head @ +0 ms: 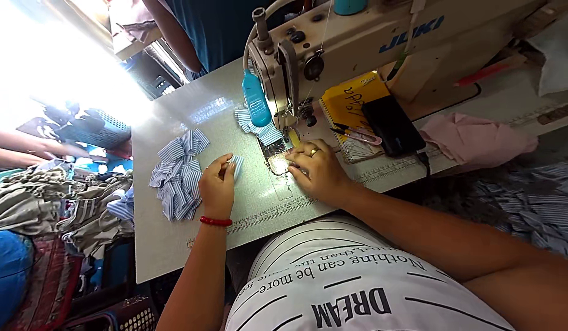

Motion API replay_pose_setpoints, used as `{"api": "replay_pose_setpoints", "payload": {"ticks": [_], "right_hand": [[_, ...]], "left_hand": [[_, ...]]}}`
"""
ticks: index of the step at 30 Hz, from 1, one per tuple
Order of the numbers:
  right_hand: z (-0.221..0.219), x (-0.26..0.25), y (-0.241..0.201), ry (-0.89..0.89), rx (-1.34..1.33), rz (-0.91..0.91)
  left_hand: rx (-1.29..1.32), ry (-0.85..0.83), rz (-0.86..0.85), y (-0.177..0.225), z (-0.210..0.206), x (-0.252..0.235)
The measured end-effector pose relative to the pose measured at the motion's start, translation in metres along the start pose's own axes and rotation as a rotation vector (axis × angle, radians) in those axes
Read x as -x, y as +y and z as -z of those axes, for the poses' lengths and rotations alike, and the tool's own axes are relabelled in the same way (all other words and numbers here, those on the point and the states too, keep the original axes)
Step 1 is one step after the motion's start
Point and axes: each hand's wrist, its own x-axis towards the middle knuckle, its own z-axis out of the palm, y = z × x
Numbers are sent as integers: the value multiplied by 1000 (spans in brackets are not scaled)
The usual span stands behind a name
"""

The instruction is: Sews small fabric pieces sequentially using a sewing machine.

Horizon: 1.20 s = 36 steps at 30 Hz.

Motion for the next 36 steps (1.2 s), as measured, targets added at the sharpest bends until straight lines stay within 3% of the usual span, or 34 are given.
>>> {"api": "replay_pose_setpoints", "payload": {"ticks": [3,6,9,11,14,17,20,25,31,36], "right_hand": [[9,-5,-20,-31,-344,-156],[17,-15,-27,-110,-615,-315],[19,-19,-25,-129,-783,-355],[23,-17,-28,-92,-831,-369],[22,-13,-28,-2,-839,-391],[20,-9,-24,42,-769,-432],[13,-7,-17,50,-639,-452],[6,-14,-10,-2,-273,-475],[2,-43,0,-263,62,-490],[-3,-46,2,-244,109,-466]], "left_hand": [[441,-94,71,27,-5,6],[575,-235,23,46,-9,9],[631,-302,-11,54,-13,9],[615,-257,-3,56,-20,10],[648,-253,157,61,-26,18],[805,-249,361,64,-34,22],[820,-207,397,61,-42,21],[488,-138,223,55,-57,8],[-76,-181,-99,44,-68,-17],[-144,-127,-428,35,-74,-14]]}}
